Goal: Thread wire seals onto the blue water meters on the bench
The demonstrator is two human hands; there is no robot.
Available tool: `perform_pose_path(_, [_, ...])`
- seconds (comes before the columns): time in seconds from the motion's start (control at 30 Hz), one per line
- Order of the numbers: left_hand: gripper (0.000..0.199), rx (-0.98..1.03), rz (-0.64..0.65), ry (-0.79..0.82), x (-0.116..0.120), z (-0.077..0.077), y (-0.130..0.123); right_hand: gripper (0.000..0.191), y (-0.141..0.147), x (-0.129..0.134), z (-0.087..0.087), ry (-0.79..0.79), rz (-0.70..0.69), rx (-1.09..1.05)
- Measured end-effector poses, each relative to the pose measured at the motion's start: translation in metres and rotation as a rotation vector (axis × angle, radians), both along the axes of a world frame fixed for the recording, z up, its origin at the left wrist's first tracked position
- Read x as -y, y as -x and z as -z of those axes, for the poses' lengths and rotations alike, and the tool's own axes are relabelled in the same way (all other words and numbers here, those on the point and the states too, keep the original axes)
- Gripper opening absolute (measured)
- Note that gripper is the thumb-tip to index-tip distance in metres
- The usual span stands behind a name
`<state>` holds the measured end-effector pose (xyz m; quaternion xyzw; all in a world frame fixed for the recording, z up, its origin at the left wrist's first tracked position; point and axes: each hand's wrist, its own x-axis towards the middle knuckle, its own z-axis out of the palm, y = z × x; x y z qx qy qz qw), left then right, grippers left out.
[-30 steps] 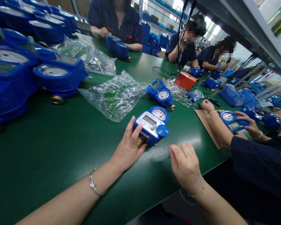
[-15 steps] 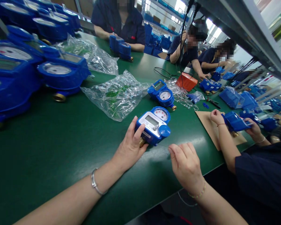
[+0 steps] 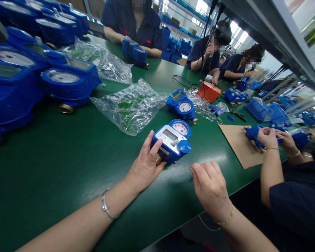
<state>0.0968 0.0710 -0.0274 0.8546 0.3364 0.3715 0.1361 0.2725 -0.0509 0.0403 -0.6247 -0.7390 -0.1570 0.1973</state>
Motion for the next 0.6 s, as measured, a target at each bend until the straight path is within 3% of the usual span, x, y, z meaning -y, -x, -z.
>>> perform_pose_path(0.47, [0.083,-0.006,0.001,-0.027,-0.001,-0.003,0.002,0.011,0.002,0.000,-0.001,0.031,0.006,0.033])
perform_pose_path(0.6, [0.066,0.061,-0.132,-0.088,0.021,-0.011,0.001,0.012,0.008,-0.007,0.005,0.058,0.003,0.039])
